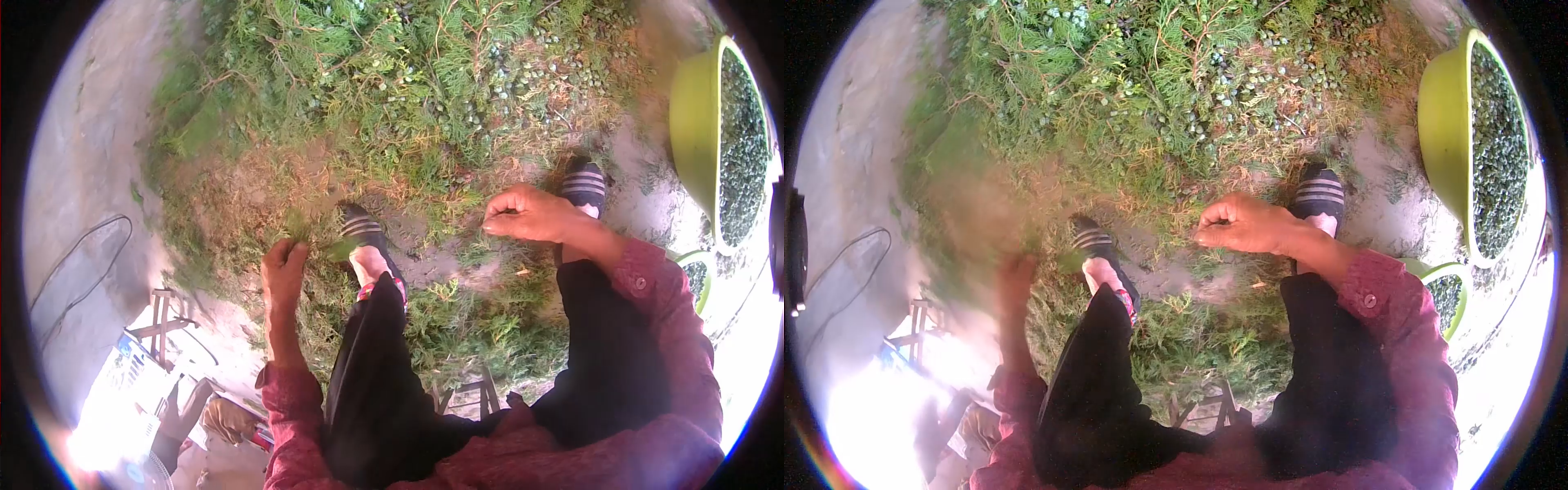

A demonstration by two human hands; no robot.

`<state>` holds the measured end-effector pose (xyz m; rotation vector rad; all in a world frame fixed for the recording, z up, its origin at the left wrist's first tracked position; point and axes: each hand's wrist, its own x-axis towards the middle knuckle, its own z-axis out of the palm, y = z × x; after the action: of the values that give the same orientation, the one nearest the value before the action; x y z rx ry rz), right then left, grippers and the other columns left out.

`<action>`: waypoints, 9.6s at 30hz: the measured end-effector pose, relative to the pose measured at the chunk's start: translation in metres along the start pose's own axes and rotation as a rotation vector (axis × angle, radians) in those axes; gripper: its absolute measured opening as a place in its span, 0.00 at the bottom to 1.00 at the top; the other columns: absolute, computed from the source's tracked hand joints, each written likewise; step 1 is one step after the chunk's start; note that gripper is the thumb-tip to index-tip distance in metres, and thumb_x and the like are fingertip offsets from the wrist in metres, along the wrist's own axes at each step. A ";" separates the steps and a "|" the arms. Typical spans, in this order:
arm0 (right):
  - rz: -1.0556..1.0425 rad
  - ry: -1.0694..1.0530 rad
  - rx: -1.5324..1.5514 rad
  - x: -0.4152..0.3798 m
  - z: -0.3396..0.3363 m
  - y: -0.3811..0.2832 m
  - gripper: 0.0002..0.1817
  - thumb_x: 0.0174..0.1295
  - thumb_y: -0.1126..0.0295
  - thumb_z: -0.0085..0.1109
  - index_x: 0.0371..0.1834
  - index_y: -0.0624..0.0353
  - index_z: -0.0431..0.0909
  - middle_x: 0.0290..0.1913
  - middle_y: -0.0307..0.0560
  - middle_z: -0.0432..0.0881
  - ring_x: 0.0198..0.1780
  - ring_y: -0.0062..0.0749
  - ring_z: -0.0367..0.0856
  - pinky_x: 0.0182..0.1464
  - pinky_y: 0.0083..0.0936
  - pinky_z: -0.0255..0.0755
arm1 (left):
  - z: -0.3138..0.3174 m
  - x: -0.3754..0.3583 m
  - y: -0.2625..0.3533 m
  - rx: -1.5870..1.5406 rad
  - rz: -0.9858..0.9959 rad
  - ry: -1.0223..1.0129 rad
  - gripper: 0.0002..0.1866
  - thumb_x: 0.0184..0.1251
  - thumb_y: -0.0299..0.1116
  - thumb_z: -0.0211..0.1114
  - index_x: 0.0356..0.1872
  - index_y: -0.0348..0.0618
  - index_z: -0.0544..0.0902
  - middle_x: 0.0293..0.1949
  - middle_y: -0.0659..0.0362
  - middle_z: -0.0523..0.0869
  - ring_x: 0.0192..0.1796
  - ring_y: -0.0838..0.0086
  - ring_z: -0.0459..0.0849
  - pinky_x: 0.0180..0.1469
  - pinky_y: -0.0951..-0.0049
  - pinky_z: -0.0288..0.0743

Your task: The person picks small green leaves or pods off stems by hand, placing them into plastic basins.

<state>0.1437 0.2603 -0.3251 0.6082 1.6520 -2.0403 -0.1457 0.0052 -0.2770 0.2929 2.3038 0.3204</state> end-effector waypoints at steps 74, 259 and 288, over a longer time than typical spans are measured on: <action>0.214 0.256 0.403 -0.007 -0.010 0.043 0.11 0.56 0.66 0.58 0.35 0.64 0.75 0.18 0.34 0.69 0.18 0.15 0.64 0.20 0.16 0.59 | 0.170 0.000 0.099 -0.607 0.060 -0.837 0.08 0.61 0.31 0.57 0.34 0.35 0.77 0.22 0.64 0.75 0.21 0.80 0.72 0.23 0.79 0.66; 0.002 0.219 0.069 0.023 0.006 0.051 0.19 0.50 0.59 0.61 0.40 0.61 0.78 0.30 0.43 0.78 0.31 0.20 0.76 0.33 0.21 0.71 | 0.180 -0.027 0.119 -0.731 -0.049 -0.832 0.16 0.65 0.37 0.54 0.44 0.33 0.74 0.31 0.54 0.81 0.25 0.72 0.81 0.28 0.74 0.76; 0.258 0.119 0.873 0.008 -0.009 0.071 0.09 0.62 0.63 0.51 0.37 0.57 0.72 0.28 0.38 0.74 0.22 0.17 0.69 0.19 0.14 0.63 | 0.198 -0.024 0.130 -0.123 0.925 -0.403 0.13 0.48 0.29 0.65 0.37 0.42 0.77 0.32 0.54 0.80 0.30 0.70 0.80 0.34 0.72 0.75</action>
<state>0.1797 0.2554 -0.3868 1.1623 0.5992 -2.4915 0.0300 0.1481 -0.3512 1.2360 1.6155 0.7688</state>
